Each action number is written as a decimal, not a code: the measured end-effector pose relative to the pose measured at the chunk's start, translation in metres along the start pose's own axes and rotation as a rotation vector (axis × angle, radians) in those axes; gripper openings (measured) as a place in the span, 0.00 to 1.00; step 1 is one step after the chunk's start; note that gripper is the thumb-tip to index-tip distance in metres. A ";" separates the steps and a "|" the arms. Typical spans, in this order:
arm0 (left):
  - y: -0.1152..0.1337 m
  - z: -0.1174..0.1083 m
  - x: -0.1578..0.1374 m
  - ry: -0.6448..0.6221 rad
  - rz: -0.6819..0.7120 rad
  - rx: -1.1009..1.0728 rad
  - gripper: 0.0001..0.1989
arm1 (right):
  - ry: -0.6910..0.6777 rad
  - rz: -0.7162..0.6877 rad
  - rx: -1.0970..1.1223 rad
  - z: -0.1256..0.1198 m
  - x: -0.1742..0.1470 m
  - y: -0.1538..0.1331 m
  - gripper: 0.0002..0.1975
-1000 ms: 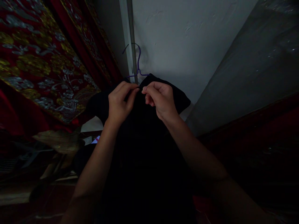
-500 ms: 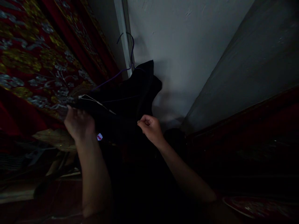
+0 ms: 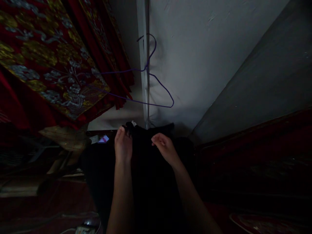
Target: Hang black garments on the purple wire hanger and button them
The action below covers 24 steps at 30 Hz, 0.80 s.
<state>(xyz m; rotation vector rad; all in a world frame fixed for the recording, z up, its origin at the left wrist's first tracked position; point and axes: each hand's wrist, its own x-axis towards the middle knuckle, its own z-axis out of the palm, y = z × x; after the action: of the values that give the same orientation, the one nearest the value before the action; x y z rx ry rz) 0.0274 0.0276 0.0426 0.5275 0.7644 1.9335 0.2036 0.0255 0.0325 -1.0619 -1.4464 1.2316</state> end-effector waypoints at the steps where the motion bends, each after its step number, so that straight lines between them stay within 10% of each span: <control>1: 0.000 0.007 -0.007 -0.059 0.015 0.047 0.11 | -0.016 -0.055 -0.031 0.005 -0.001 0.001 0.12; 5: 0.000 0.027 -0.035 -0.226 0.150 0.437 0.09 | -0.117 -0.230 -0.062 0.025 -0.005 -0.002 0.25; 11: 0.012 0.024 -0.033 -0.353 0.511 0.811 0.08 | -0.198 -0.223 0.069 0.021 0.010 -0.020 0.14; 18: -0.004 -0.020 -0.014 -0.784 -0.115 0.977 0.24 | -0.421 -0.387 -0.257 -0.041 0.060 -0.078 0.12; 24: 0.025 -0.036 0.013 -0.987 -0.254 1.303 0.20 | -0.130 -0.672 -0.497 -0.067 0.127 -0.095 0.15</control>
<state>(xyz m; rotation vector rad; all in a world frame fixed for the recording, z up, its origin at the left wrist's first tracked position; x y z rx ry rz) -0.0176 0.0203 0.0350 1.8395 1.2145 0.5146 0.2404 0.1503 0.1458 -0.6999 -2.0511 0.4737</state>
